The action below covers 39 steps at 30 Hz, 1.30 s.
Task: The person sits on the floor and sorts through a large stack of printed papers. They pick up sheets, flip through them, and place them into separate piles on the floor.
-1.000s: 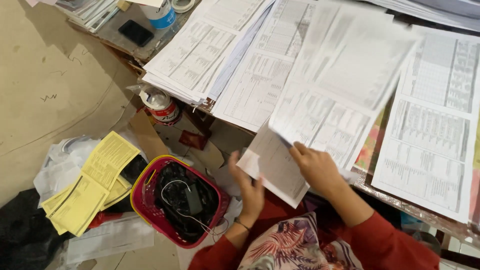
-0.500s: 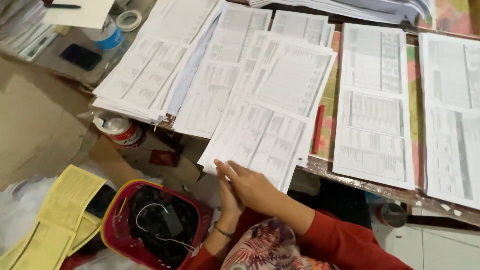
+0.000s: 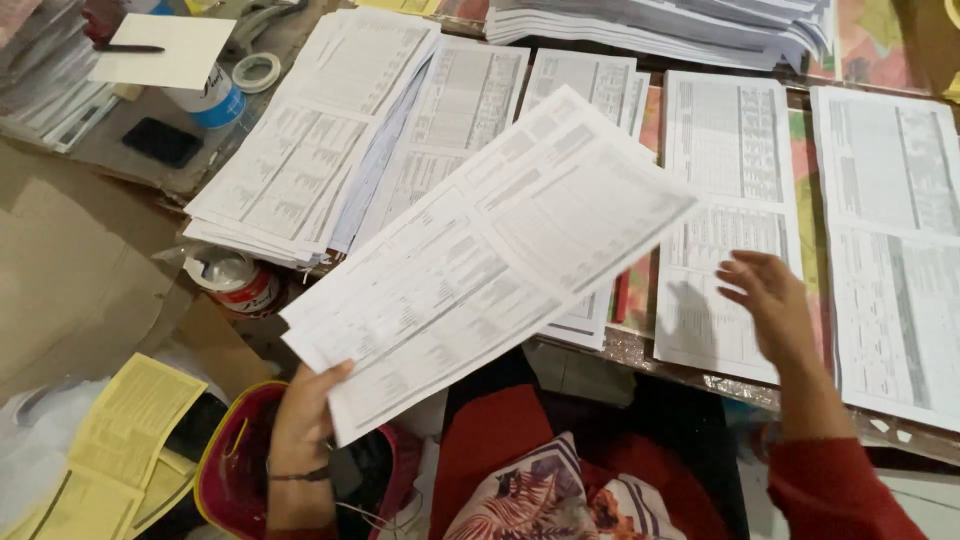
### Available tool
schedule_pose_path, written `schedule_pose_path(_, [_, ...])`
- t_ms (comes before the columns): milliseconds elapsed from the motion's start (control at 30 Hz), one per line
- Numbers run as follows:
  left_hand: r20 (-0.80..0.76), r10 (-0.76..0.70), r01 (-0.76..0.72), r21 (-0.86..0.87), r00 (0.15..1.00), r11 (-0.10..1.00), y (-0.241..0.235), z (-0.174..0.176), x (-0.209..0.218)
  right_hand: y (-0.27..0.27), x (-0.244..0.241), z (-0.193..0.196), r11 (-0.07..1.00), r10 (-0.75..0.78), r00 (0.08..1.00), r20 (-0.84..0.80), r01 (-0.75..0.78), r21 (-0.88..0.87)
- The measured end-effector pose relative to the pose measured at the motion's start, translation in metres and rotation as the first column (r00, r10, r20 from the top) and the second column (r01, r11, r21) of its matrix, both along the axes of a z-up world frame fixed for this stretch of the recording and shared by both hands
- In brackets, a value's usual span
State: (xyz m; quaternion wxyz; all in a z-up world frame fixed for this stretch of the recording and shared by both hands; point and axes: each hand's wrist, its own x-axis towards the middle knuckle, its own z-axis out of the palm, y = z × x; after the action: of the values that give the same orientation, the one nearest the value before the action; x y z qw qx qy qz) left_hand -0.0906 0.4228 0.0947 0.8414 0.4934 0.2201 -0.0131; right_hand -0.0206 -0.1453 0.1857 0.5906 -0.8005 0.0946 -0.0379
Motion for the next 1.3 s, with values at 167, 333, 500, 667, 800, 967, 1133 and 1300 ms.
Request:
schedule_pose_path(167, [-0.205,-0.198,0.209,0.034,0.959,0.977,0.028,0.062,0.004,-0.065,0.004,0.018,0.995,-0.081,0.986,-0.143,0.089,0.046])
schedule_pose_path(333, [-0.210,-0.351,0.386,0.159,0.913,0.909,0.005,0.087,0.037,-0.110,0.005,-0.020,0.981,0.016,0.965,-0.262,0.037,0.193])
schedule_pose_path(500, [-0.063,-0.445,0.433,0.385,0.893,0.815,-0.004,0.080,0.100,-0.143,-0.011,-0.025,0.983,-0.040,0.972,-0.232,0.080,0.166])
schedule_pose_path(667, [0.182,-0.383,0.161,0.688,0.906,0.708,-0.021,0.130,0.141,-0.123,-0.040,0.046,0.992,-0.102,0.913,0.395,0.065,0.106])
schedule_pose_path(800, [0.428,-0.326,0.035,0.561,0.843,0.827,-0.011,0.112,0.169,-0.133,-0.048,0.046,0.995,0.010,0.828,0.561,0.047,-0.087])
schedule_pose_path(967, [0.467,-0.439,0.148,0.537,0.768,0.830,-0.037,0.070,0.173,-0.157,-0.045,-0.031,0.962,-0.101,0.979,0.177,0.142,-0.233])
schedule_pose_path(1133, [0.221,-0.297,0.122,0.576,0.929,0.809,-0.088,0.043,0.172,-0.094,-0.026,-0.032,0.987,-0.110,0.981,0.163,0.088,0.136])
schedule_pose_path(1300, [0.134,-0.302,0.152,0.636,0.944,0.757,-0.093,0.084,0.182,-0.130,-0.003,-0.050,0.987,-0.149,0.986,0.073,0.144,0.076])
